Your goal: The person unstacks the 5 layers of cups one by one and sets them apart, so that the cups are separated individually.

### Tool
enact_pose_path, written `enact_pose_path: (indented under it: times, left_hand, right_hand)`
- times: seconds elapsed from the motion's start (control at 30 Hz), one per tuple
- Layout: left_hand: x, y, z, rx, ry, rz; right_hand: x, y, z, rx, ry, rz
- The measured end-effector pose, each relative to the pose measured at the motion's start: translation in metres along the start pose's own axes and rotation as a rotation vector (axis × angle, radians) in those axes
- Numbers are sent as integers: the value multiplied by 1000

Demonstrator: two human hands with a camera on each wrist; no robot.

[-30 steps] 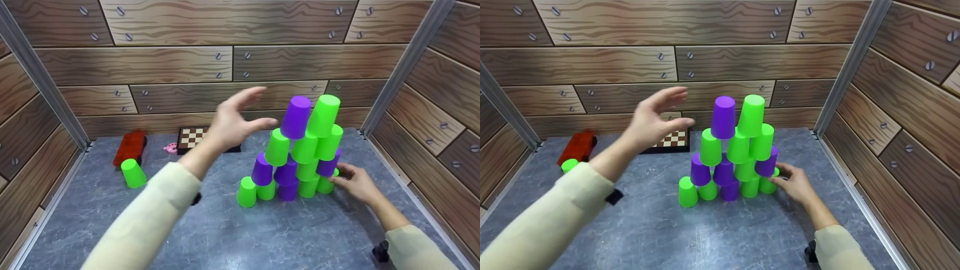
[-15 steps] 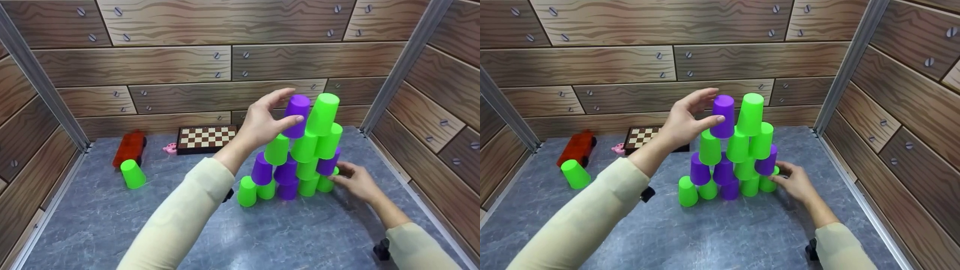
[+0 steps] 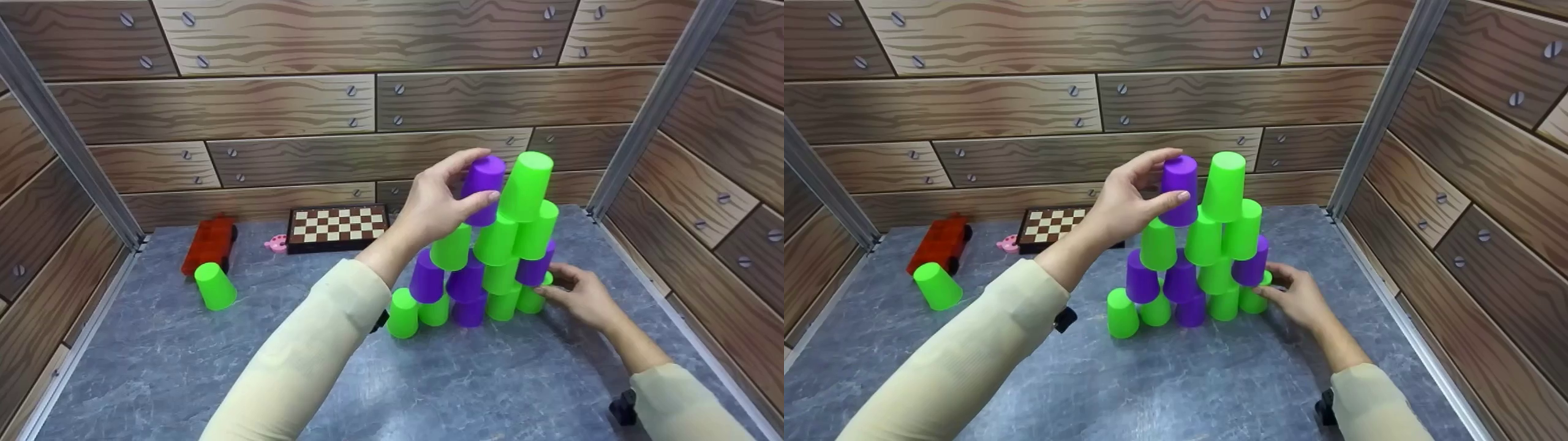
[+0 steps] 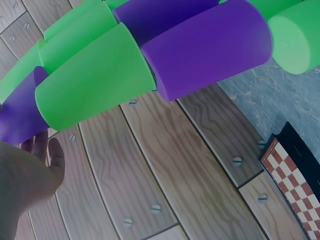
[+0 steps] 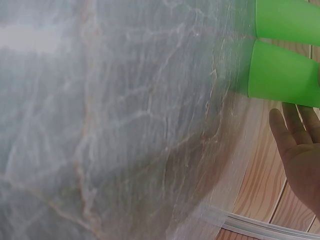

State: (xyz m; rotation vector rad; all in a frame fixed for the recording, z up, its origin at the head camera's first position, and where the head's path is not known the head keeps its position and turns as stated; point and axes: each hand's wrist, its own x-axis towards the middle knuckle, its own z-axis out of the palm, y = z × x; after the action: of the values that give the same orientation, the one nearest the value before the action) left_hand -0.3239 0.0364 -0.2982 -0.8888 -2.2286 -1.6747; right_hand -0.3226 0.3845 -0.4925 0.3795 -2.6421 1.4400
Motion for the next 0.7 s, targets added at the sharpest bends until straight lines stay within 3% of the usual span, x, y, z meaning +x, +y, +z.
enact_pose_path:
  times: [0.23,0.37,0.5,0.7]
  left_hand:
    - [-1,3,-4,-9,17,9]
    - [-6,7,-13,-42,46,11]
    - [-17,8,-33,-75,67,4]
    - [-39,-1,-75,-48,113,24]
  right_hand:
    - [0,2,1,-24,8,-11]
    - [-1,3,3,-30,4,-15]
    - [-1,3,3,-29,0,-19]
    - [0,1,1,-40,1,-4]
